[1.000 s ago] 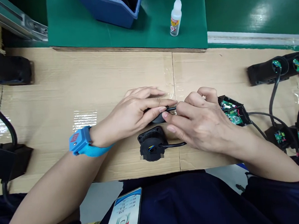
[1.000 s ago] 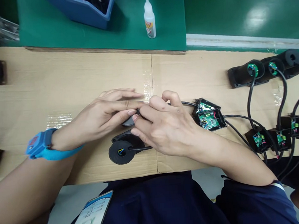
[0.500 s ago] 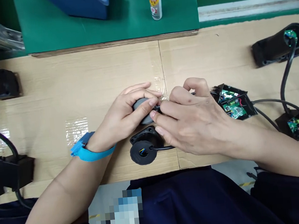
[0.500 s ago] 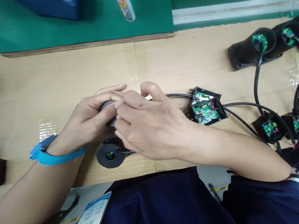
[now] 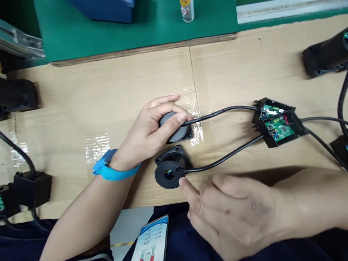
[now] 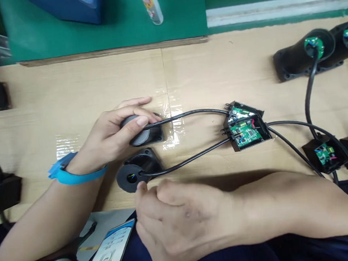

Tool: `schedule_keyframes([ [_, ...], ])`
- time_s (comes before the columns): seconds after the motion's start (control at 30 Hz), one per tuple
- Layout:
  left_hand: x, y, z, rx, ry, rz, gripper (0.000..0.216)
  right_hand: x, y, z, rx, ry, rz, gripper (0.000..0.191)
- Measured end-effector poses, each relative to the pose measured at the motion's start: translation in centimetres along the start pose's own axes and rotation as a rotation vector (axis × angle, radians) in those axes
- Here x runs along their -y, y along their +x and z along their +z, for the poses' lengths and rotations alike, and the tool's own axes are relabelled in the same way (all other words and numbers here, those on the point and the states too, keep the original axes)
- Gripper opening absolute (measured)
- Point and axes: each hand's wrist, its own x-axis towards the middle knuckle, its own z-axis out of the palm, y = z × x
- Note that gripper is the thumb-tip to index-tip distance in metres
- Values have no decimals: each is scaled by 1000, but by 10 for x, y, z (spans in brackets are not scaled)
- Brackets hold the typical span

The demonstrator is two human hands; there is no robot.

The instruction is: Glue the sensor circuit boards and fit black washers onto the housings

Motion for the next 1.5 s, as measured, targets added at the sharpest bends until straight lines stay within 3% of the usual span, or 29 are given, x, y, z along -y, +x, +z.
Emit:
schedule_keyframes([
  [0.2, 3, -1, 1, -18, -6, 24, 22, 20, -1, 4, 119, -126, -28, 20],
  [0.4, 5, -1, 1, -19, -20, 54, 24, 20, -1, 0, 209, -227, -29, 25],
  [0.6, 7, -2, 1, -19, -35, 62, 23, 14, 3, -8, 317, -189, -52, 34],
  [1.27, 10, -2, 0, -9, -12, 71, 28, 13, 3, -7, 285, -116, -56, 22],
  [1.5, 8, -3, 0, -25, 19, 118, 23, 10, 4, -6, 209, -128, -44, 23],
])
